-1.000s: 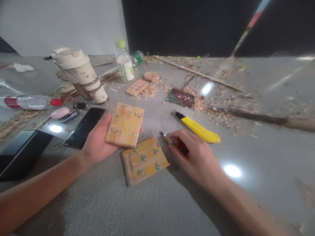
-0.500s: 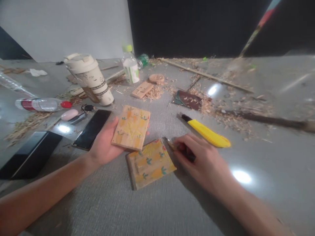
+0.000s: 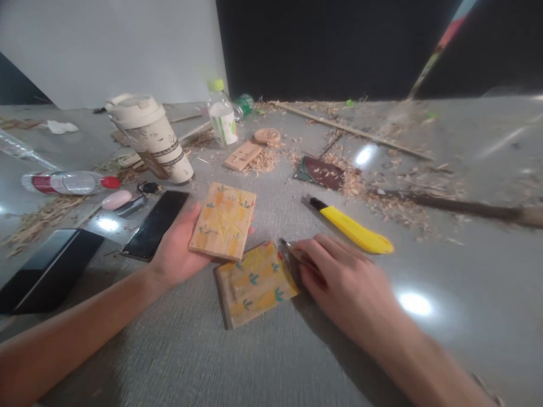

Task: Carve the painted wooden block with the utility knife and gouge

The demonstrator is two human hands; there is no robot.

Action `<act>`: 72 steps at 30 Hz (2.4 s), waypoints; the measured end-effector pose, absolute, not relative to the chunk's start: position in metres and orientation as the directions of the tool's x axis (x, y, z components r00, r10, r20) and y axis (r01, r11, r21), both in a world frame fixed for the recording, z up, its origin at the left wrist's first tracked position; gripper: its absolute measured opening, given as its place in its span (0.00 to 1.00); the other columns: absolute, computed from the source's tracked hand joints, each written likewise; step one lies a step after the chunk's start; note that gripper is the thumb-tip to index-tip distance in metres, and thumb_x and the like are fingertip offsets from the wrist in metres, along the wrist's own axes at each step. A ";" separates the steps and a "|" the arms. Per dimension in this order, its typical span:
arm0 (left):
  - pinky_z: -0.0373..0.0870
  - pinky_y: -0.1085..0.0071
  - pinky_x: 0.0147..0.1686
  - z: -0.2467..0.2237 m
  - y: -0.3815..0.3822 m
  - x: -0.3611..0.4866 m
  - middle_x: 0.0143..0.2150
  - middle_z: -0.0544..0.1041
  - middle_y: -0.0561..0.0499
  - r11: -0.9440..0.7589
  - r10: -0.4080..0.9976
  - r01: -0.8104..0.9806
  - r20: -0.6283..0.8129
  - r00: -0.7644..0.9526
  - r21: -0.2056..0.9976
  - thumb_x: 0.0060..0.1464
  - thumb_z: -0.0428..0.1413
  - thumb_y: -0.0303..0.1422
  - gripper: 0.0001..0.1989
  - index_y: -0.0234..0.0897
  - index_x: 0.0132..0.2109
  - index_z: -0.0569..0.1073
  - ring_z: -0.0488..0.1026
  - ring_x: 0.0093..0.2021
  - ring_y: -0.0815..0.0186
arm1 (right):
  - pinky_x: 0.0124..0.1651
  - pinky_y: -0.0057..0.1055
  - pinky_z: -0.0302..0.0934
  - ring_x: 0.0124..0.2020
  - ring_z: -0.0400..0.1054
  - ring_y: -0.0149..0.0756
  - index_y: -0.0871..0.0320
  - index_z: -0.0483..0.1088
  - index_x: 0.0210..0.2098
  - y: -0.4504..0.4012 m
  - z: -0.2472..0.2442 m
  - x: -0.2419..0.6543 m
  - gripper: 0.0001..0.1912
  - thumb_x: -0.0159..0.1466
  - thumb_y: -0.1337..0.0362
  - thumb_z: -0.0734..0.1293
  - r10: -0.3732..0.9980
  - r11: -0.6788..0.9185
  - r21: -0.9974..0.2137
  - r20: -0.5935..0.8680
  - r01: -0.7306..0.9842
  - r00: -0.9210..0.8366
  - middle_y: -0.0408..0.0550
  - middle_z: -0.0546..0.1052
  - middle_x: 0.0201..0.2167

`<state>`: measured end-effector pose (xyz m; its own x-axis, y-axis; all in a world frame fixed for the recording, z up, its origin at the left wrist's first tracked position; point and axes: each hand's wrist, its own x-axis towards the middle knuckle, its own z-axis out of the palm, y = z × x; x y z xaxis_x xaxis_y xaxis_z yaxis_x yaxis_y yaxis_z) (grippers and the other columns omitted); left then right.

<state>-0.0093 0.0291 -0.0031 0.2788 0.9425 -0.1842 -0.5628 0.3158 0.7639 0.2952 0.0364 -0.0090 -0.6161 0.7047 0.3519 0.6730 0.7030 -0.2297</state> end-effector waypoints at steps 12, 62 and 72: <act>0.82 0.48 0.55 0.002 0.023 -0.001 0.61 0.83 0.36 0.244 0.970 -0.452 -0.204 0.136 0.858 0.62 0.67 0.40 0.26 0.35 0.63 0.76 0.83 0.59 0.40 | 0.38 0.29 0.67 0.36 0.76 0.29 0.49 0.77 0.50 0.034 0.002 0.296 0.14 0.76 0.72 0.63 0.743 0.665 -0.467 0.491 0.583 -0.455 0.44 0.79 0.46; 0.69 0.51 0.72 0.002 -0.004 0.017 0.75 0.72 0.50 0.222 0.968 -0.283 -0.178 0.175 0.933 0.61 0.65 0.29 0.41 0.54 0.75 0.59 0.72 0.73 0.47 | 0.34 0.31 0.68 0.32 0.74 0.30 0.51 0.69 0.55 0.002 0.026 0.277 0.14 0.74 0.73 0.64 0.637 0.760 -0.521 0.479 0.388 -0.605 0.43 0.80 0.36; 0.71 0.47 0.71 0.007 0.024 -0.007 0.68 0.79 0.45 0.078 0.996 -0.105 -0.082 -0.028 0.991 0.58 0.64 0.28 0.31 0.42 0.68 0.74 0.73 0.71 0.42 | 0.30 0.30 0.64 0.28 0.74 0.29 0.47 0.75 0.50 0.015 0.015 0.286 0.09 0.75 0.67 0.67 0.787 0.616 -0.549 0.457 0.564 -0.415 0.38 0.81 0.33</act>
